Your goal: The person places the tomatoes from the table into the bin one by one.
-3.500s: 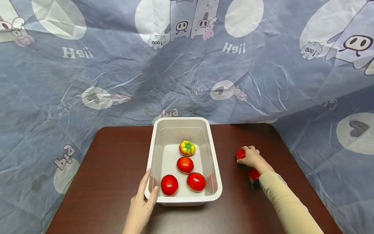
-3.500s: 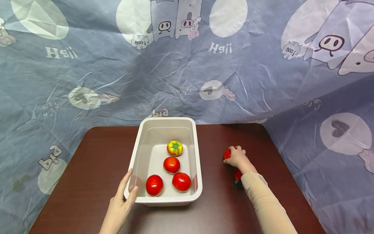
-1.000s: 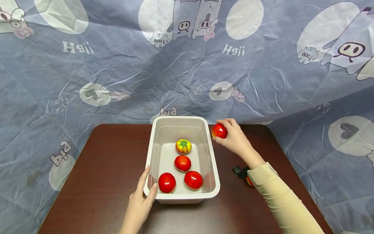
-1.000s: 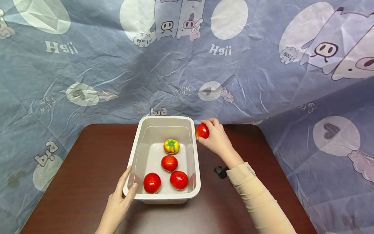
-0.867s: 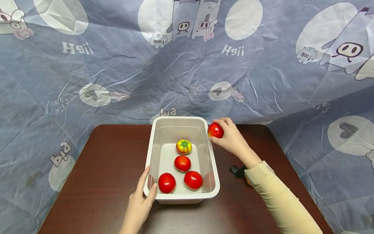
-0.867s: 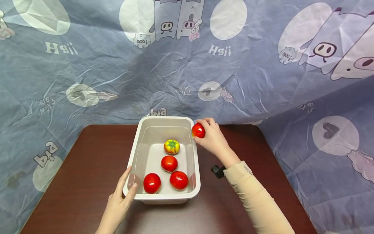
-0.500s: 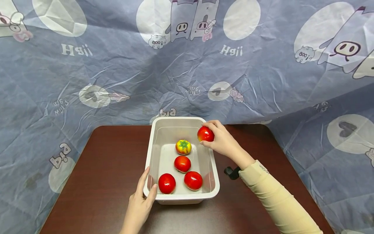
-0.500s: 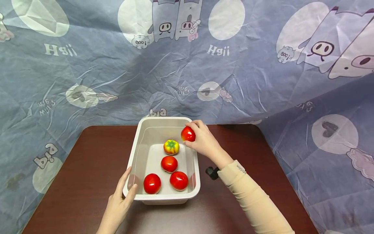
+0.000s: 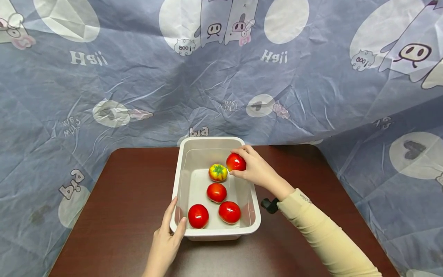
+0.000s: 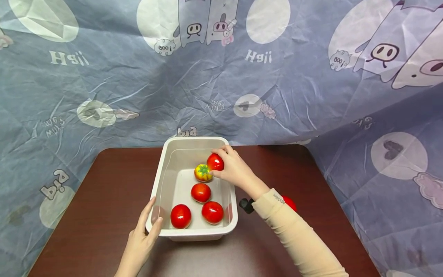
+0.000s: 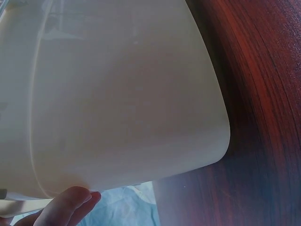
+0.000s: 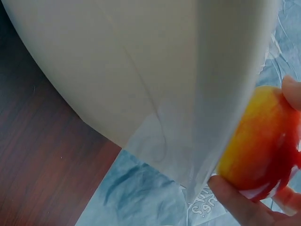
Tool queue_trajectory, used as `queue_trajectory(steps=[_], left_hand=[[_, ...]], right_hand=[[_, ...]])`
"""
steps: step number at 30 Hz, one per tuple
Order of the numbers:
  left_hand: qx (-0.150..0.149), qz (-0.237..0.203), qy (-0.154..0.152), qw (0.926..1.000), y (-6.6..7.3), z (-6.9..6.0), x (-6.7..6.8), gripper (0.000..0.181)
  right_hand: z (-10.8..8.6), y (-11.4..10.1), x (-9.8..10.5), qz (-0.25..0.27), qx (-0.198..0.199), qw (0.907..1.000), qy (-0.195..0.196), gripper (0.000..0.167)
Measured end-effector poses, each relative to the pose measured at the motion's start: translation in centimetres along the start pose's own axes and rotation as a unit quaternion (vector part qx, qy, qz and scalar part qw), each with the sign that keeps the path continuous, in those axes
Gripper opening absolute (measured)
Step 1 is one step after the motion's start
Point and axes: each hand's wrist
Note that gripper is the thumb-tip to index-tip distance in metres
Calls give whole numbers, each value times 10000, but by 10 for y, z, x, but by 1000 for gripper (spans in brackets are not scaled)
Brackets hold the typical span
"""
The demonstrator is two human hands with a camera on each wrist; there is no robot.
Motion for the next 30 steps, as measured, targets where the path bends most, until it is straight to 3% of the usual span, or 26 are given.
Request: queue_trajectory(steps=[16, 30], left_hand=[[-1, -26, -27, 10000, -2, 0, 0, 59], [-34, -22, 45, 10000, -2, 0, 0, 59]], right_hand=[[1, -4, -1, -281, -164, 9991, -282, 63], [-12, 15, 10, 63, -56, 9990, 429, 46]])
Point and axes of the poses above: each hand's wrist, its own z-axis towards the middle knuckle, its own x-axis out of the back of the hand, y = z × x, and after that the axes turned 10 degrees about -y, right-handed
